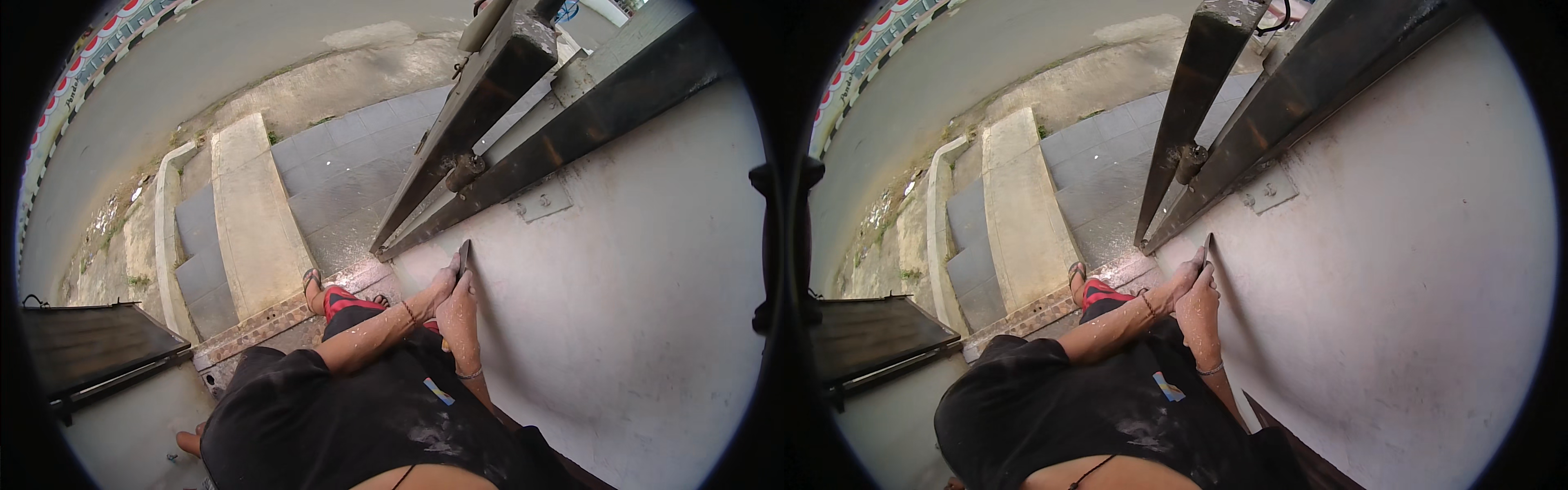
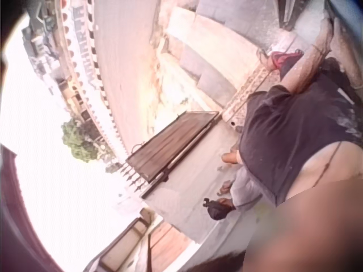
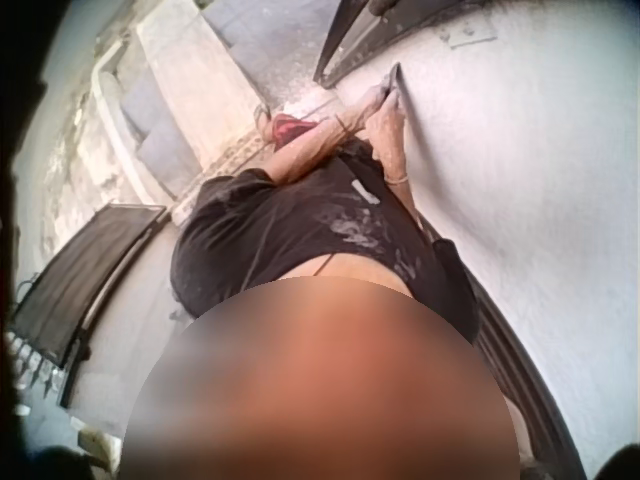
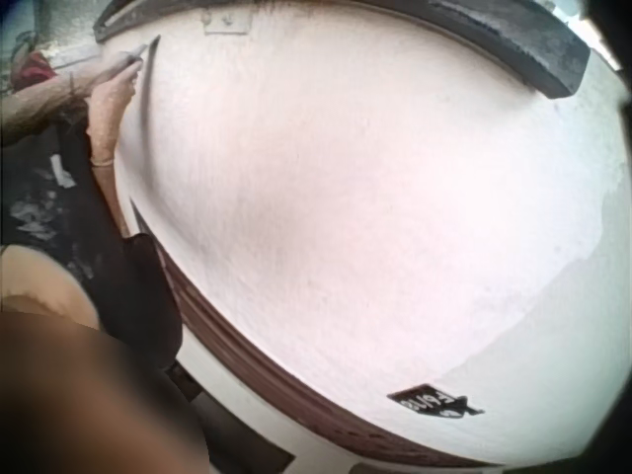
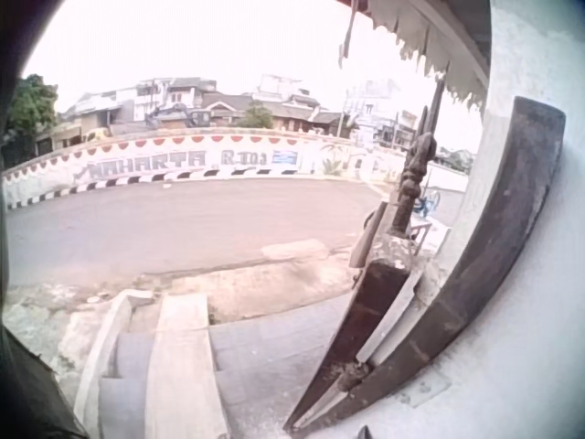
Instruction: The person uses a scraper to remove material from a white exterior wall near a gate. They repeatedly scrape the same area, occasionally pausing to wipe the surface with their hand. The task continues without a visible final state or destination for the removed material.
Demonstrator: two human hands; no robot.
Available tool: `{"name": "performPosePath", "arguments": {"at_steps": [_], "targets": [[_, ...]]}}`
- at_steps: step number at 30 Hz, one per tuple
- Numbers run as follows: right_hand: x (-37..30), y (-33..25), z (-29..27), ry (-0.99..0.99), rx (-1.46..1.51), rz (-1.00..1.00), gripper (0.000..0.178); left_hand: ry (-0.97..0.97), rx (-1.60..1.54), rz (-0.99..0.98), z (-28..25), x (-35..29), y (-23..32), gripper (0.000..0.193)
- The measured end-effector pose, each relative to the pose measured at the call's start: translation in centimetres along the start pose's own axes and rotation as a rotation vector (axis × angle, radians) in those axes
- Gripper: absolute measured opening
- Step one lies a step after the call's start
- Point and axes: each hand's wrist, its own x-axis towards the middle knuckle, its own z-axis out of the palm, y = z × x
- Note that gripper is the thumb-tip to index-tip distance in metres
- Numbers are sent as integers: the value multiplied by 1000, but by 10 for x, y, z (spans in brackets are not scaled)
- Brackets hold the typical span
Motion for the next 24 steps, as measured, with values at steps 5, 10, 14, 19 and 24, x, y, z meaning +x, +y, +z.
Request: {"name": "performPosePath", "arguments": {"at_steps": [5,10,14,19,24], "targets": [[6,-5,-1,-18,6,89,42,-56,12,-17,0,-1,6,67],[10,-2,1,13,-16,-4,35,28,17,25,-1,7,4,64],[24,8,11,-18,-10,-83,34,55,-50,54,-15,28,7,69],[34,44,26,-180,-32,-82,33,-50,-100,17,-54,52,-4,55],[35,93,46,-621,-217,18,31,329,-345,-17,-153,18,-15,28]]}}
